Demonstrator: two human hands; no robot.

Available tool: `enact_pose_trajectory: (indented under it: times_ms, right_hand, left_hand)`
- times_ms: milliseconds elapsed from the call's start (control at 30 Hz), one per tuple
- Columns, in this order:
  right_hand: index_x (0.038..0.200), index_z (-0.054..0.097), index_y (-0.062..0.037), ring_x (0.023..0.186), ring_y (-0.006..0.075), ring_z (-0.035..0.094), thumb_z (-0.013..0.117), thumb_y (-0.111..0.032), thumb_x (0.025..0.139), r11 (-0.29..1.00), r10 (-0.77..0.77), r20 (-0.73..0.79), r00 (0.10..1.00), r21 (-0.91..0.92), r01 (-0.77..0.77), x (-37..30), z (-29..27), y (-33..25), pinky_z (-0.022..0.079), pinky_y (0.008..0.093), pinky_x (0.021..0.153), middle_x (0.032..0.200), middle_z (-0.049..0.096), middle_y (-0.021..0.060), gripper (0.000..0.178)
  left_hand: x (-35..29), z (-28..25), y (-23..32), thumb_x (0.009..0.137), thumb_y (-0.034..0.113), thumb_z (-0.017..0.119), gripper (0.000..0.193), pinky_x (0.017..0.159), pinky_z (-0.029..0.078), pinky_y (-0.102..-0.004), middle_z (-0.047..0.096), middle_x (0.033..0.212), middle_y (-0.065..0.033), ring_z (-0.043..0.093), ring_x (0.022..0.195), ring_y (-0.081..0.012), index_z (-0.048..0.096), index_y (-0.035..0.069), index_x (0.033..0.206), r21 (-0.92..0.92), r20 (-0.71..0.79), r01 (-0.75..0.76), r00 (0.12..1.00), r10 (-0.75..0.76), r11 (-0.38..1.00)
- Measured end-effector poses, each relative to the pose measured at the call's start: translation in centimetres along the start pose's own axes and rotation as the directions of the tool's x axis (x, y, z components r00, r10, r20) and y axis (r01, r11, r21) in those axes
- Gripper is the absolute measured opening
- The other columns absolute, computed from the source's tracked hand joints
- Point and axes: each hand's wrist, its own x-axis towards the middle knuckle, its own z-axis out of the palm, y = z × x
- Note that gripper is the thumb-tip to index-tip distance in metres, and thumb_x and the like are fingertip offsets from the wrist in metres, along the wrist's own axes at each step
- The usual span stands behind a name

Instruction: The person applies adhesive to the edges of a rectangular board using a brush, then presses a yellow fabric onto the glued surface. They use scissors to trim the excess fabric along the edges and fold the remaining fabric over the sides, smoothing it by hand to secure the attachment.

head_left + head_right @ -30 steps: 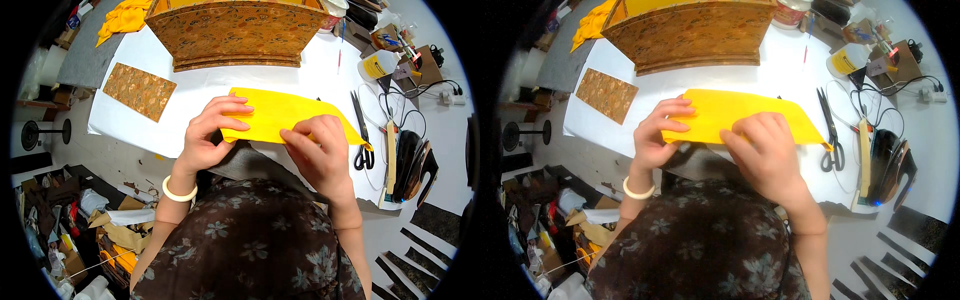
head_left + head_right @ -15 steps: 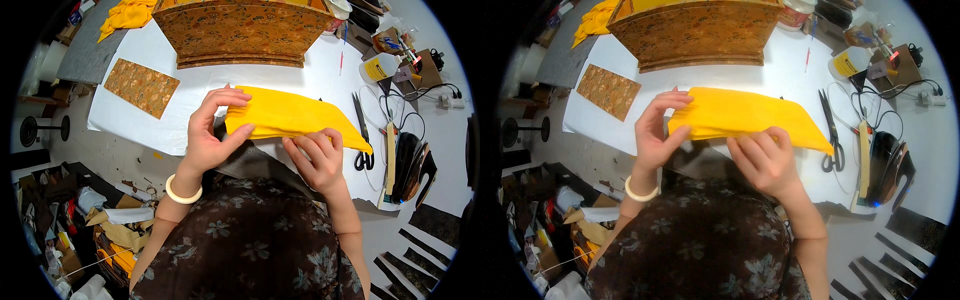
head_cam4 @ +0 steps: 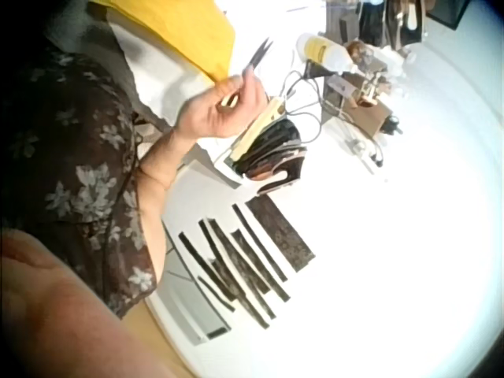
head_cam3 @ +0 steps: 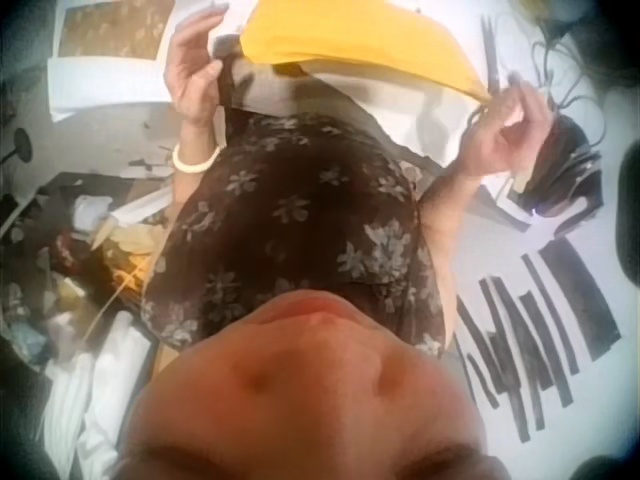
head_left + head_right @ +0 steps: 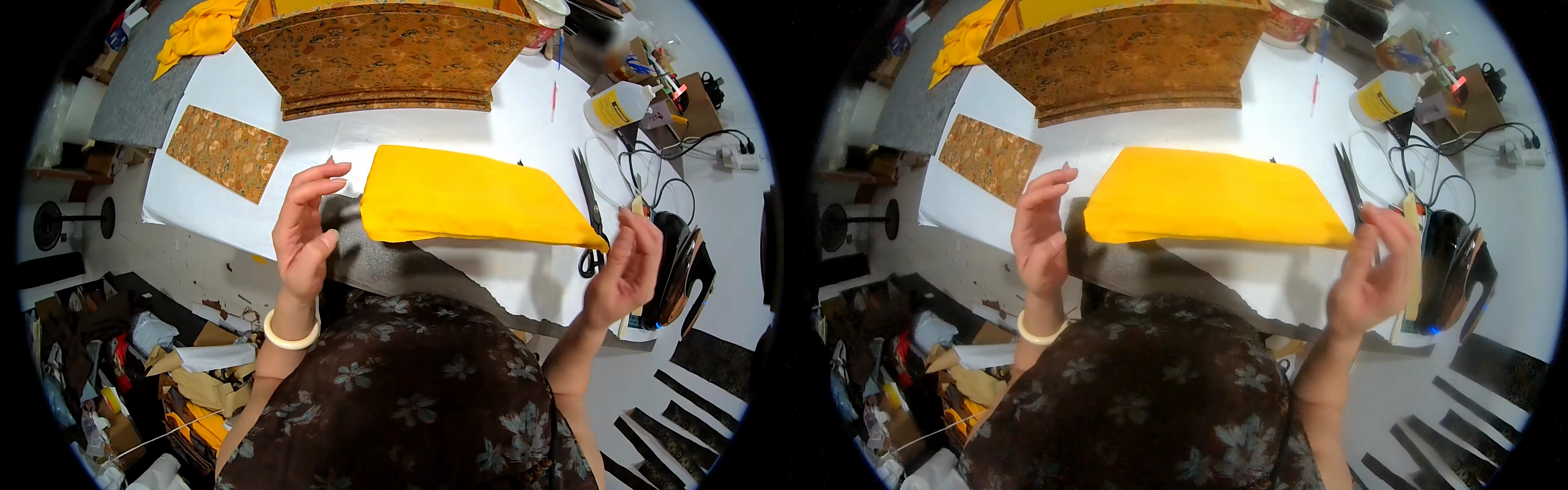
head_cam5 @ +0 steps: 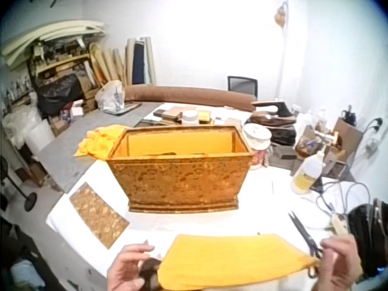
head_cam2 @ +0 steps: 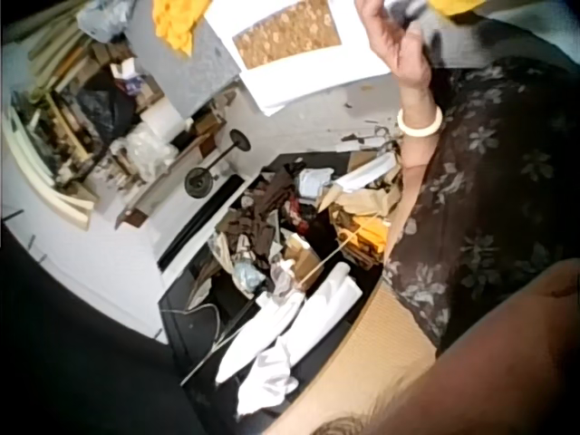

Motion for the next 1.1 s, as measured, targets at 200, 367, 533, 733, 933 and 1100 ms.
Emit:
enact_pose_trajectory:
  times_ms: [200,367,533,733,933,1100]
  right_hand:
    - [0.091,0.06,0.0046,0.08,0.0255,0.057,0.054,0.001,0.089,0.957,-0.244,-0.021,0.97,0.156,0.244,-3.2,-0.7,0.4,0.046,0.0319,0.072,0.093,0.062,0.0157,0.007]
    - [0.079,0.063,0.0011,0.059,0.0245,0.055,0.063,0.0,0.083,0.944,-0.107,0.192,0.976,0.329,0.039,-6.6,0.5,0.1,0.044,0.0321,0.055,0.069,0.062,0.0125,0.004]
    - [0.08,0.064,0.0015,0.065,0.0209,0.059,0.059,-0.004,0.089,0.839,0.188,0.371,0.909,0.421,-0.346,-9.2,1.3,0.4,0.046,0.0288,0.059,0.078,0.065,0.0124,0.011]
    - [0.102,0.06,-0.0007,0.09,0.0187,0.062,0.035,-0.041,0.105,0.11,0.574,0.58,0.578,0.644,-0.757,-8.9,2.1,0.4,0.046,0.0329,0.084,0.101,0.068,0.0085,0.047]
    - [0.108,0.06,-0.0047,0.101,0.016,0.06,0.028,-0.055,0.103,0.033,0.588,0.579,0.565,0.681,-0.732,-9.4,0.4,1.8,0.041,0.0345,0.094,0.108,0.068,0.0063,0.059]
    - [0.106,0.063,-0.0017,0.082,0.0129,0.061,0.032,-0.057,0.101,0.107,0.451,0.718,0.53,0.546,-0.831,-9.7,-1.4,1.7,0.046,0.0276,0.077,0.092,0.066,0.0048,0.064]
  left_hand:
    - [3.1,0.8,0.1,0.071,0.003,0.069,0.064,0.118,0.028,-0.0502,0.05,0.146,-0.0128,0.04,0.14,-0.0359,0.057,0.009,0.133,0.501,0.309,-0.158,0.951,-0.005,0.851]
    - [5.0,0.9,-1.3,0.073,0.004,0.075,0.045,0.112,0.037,-0.054,0.069,0.118,-0.0117,0.062,0.117,-0.0339,0.067,0.005,0.117,0.471,0.522,-0.424,0.841,0.143,0.773]
    - [3.5,5.8,-1.1,0.065,0.011,0.081,0.049,0.085,0.057,-0.0417,0.071,0.104,-0.0117,0.068,0.091,-0.0301,0.069,0.003,0.112,0.445,0.38,-0.527,0.843,0.38,0.724]
    - [1.4,14.1,-1.6,0.065,0.024,0.081,0.058,0.069,0.052,-0.0341,0.066,0.103,-0.011,0.061,0.078,-0.0266,0.066,0.004,0.118,0.663,0.338,-0.521,0.849,0.406,0.537]
    - [1.1,16.1,-1.0,0.064,0.036,0.086,0.077,0.087,0.047,-0.0451,0.058,0.124,-0.0148,0.057,0.102,-0.0318,0.059,0.002,0.127,0.586,0.429,-0.346,0.9,0.081,0.732]
    - [0.4,15.1,-1.6,0.07,0.03,0.086,0.076,0.107,0.041,-0.0529,0.053,0.135,-0.02,0.052,0.125,-0.0384,0.054,0.0,0.132,0.351,0.449,-0.473,0.842,0.298,0.808]
